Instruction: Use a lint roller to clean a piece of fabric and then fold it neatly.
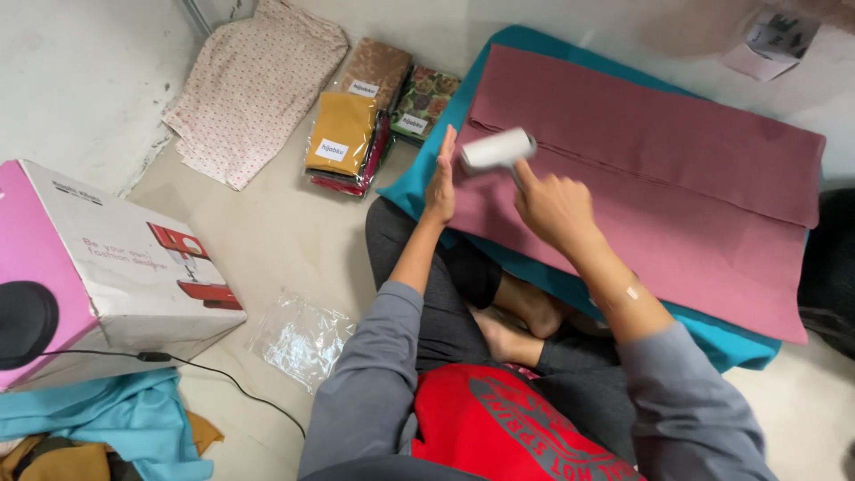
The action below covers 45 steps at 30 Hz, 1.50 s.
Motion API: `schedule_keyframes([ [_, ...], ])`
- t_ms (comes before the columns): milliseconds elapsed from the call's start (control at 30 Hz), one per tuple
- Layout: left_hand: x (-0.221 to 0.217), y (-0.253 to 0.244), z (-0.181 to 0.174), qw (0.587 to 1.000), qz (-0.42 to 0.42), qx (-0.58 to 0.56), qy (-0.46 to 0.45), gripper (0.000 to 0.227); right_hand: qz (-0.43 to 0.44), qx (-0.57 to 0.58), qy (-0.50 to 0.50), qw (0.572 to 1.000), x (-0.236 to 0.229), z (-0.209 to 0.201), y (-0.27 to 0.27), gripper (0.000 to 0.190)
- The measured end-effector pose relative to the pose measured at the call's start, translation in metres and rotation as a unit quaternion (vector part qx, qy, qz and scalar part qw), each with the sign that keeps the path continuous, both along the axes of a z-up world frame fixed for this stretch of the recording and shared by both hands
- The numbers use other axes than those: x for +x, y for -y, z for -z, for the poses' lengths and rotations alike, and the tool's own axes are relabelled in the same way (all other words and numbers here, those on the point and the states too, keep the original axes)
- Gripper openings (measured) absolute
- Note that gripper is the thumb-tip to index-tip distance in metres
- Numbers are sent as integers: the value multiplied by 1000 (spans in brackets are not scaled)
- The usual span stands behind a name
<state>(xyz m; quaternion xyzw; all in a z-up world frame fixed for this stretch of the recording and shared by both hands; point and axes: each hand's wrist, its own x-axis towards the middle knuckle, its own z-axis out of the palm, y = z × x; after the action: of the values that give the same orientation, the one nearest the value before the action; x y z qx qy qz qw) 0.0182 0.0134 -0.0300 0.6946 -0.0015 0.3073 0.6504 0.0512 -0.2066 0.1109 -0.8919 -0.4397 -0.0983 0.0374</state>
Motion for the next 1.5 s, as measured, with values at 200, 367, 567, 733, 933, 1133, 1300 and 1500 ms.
schedule_keyframes([
  [200, -2, -5, -5, 998, 18, -61, 13, 98, -20, 39, 16, 999, 5, 4, -3, 45],
  [367, -1, -6, -2, 997, 36, -73, -2, 99, 16, -78, -62, 995, -57, -49, 42, 49],
  [567, -7, -2, -11, 996, 37, -86, -15, 101, 26, -13, -39, 999, -38, -11, -3, 49],
  [733, -9, -6, -13, 998, 18, -49, -20, 101, 38, 28, -29, 998, -27, 1, -30, 50],
  [933, -5, 2, -12, 991, -11, 93, -100, 91, 72, -59, -111, 989, -103, -54, 27, 57],
  [1133, -11, 18, -25, 928, -85, 292, -216, 63, 113, -17, -49, 992, -62, -10, 6, 47],
  [1300, -4, 20, -7, 894, -119, 370, -225, 53, 144, 18, -8, 989, -63, -1, 3, 45],
  [1500, -7, 24, -16, 824, -140, 488, -252, 59, 150, -83, -88, 981, -93, -34, 30, 58],
])
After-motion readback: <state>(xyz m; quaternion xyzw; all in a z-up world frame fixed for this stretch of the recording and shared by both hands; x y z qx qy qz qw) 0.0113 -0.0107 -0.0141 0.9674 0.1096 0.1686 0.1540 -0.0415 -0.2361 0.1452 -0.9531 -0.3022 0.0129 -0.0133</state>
